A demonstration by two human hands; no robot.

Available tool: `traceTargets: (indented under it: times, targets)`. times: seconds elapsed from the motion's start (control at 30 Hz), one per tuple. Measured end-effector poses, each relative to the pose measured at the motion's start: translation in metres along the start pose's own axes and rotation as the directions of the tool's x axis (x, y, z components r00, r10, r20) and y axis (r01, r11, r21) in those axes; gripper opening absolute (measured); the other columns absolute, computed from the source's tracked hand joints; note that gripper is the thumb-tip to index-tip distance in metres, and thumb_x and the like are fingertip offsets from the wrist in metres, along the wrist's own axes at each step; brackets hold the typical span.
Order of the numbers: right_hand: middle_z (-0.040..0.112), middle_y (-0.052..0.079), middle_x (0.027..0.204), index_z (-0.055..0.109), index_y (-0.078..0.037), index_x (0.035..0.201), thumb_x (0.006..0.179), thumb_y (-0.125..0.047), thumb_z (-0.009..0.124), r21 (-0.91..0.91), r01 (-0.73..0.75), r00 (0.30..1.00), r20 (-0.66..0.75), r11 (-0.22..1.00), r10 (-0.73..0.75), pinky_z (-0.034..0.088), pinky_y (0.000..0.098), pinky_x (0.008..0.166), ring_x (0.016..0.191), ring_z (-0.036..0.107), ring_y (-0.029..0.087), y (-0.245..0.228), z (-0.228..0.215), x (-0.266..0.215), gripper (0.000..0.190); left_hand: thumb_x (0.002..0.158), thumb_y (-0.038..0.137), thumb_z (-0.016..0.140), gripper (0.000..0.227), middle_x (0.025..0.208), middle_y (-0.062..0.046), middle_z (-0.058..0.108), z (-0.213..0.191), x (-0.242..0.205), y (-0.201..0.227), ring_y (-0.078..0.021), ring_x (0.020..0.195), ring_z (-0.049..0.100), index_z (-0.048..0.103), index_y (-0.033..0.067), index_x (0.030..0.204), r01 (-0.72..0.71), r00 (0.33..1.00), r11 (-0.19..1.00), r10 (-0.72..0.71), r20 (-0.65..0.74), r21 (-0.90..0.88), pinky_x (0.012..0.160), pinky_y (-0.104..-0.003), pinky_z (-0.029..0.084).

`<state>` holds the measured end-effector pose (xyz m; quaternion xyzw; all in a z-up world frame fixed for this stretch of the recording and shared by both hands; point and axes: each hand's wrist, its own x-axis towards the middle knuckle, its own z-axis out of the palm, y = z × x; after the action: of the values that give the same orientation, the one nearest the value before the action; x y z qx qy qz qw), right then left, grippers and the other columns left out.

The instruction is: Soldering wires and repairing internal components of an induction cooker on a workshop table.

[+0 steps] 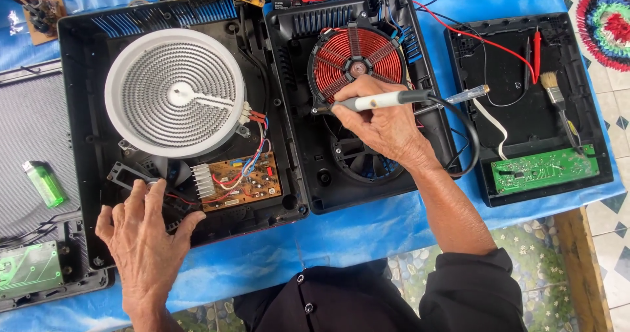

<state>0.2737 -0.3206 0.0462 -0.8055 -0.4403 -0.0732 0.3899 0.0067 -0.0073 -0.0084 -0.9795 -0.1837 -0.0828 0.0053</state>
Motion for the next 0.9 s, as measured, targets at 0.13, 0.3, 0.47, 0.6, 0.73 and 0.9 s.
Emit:
traceTargets:
  times: [0.13, 0.3, 0.47, 0.6, 0.73, 0.9]
  targets:
    - [0.058, -0.001, 0.07, 0.061, -0.013, 0.099, 0.103, -0.015, 0.073, -0.077, 0.047, 0.999, -0.023, 0.996, -0.049, 0.044, 0.0323, 0.056, 0.061, 0.053, 0.015, 0.0, 0.006, 0.009, 0.013, 0.08, 0.059, 0.073, 0.078, 0.149, -0.019, 0.062, 0.001, -0.001, 0.001, -0.0376, 0.112, 0.062, 0.065, 0.0111, 0.141, 0.015, 1.0, 0.999, -0.015, 0.015, -0.037, 0.118, -0.056, 0.03]
    - [0.064, -0.007, 0.066, 0.064, -0.016, 0.09, 0.098, -0.018, 0.075, -0.124, -0.102, 0.99, -0.109, 0.987, 0.089, 0.043, 0.0296, 0.052, 0.054, 0.053, 0.009, 0.003, 0.015, 0.021, 0.014, 0.078, 0.061, 0.073, 0.079, 0.148, -0.014, 0.063, 0.002, -0.001, 0.0, -0.0364, 0.108, 0.063, 0.066, 0.012, 0.14, -0.006, 1.0, 1.0, 0.006, -0.021, -0.001, 0.116, -0.054, 0.033]
    - [0.061, -0.008, 0.064, 0.064, -0.018, 0.084, 0.097, -0.027, 0.077, -0.14, -0.181, 0.974, -0.164, 0.973, 0.158, 0.043, 0.0296, 0.058, 0.059, 0.058, 0.008, 0.013, 0.02, 0.023, 0.021, 0.079, 0.063, 0.071, 0.078, 0.147, -0.011, 0.063, 0.002, -0.002, 0.0, -0.0365, 0.109, 0.062, 0.066, 0.014, 0.139, 0.006, 1.0, 1.0, -0.006, -0.029, 0.005, 0.116, -0.055, 0.034]
    - [0.066, -0.006, 0.07, 0.064, -0.014, 0.088, 0.1, -0.025, 0.075, -0.094, -0.114, 0.984, -0.151, 0.989, 0.099, 0.044, 0.0299, 0.057, 0.06, 0.058, 0.01, 0.015, 0.017, 0.02, 0.02, 0.079, 0.062, 0.072, 0.078, 0.147, -0.012, 0.063, 0.001, -0.001, 0.001, -0.0368, 0.106, 0.061, 0.065, 0.012, 0.139, 0.004, 1.0, 1.0, -0.004, -0.021, -0.003, 0.116, -0.055, 0.034]
    - [0.061, -0.007, 0.066, 0.064, -0.016, 0.092, 0.101, -0.026, 0.076, -0.138, -0.108, 0.987, -0.134, 0.984, 0.09, 0.041, 0.0303, 0.056, 0.056, 0.053, 0.01, 0.015, 0.016, 0.019, 0.018, 0.082, 0.064, 0.068, 0.079, 0.15, -0.015, 0.063, 0.005, -0.002, -0.001, -0.0397, 0.112, 0.06, 0.064, 0.0129, 0.142, 0.015, 1.0, 1.0, -0.015, -0.007, -0.02, 0.118, -0.057, 0.031]
    - [0.059, -0.005, 0.067, 0.064, -0.014, 0.096, 0.101, -0.025, 0.073, -0.083, -0.129, 0.99, -0.074, 0.988, 0.123, 0.045, 0.0297, 0.056, 0.057, 0.055, 0.01, 0.015, 0.012, 0.016, 0.016, 0.081, 0.064, 0.069, 0.08, 0.151, -0.016, 0.063, 0.005, -0.003, -0.001, -0.0395, 0.112, 0.059, 0.064, 0.0134, 0.143, 0.024, 1.0, 0.999, -0.024, 0.001, -0.023, 0.118, -0.057, 0.03]
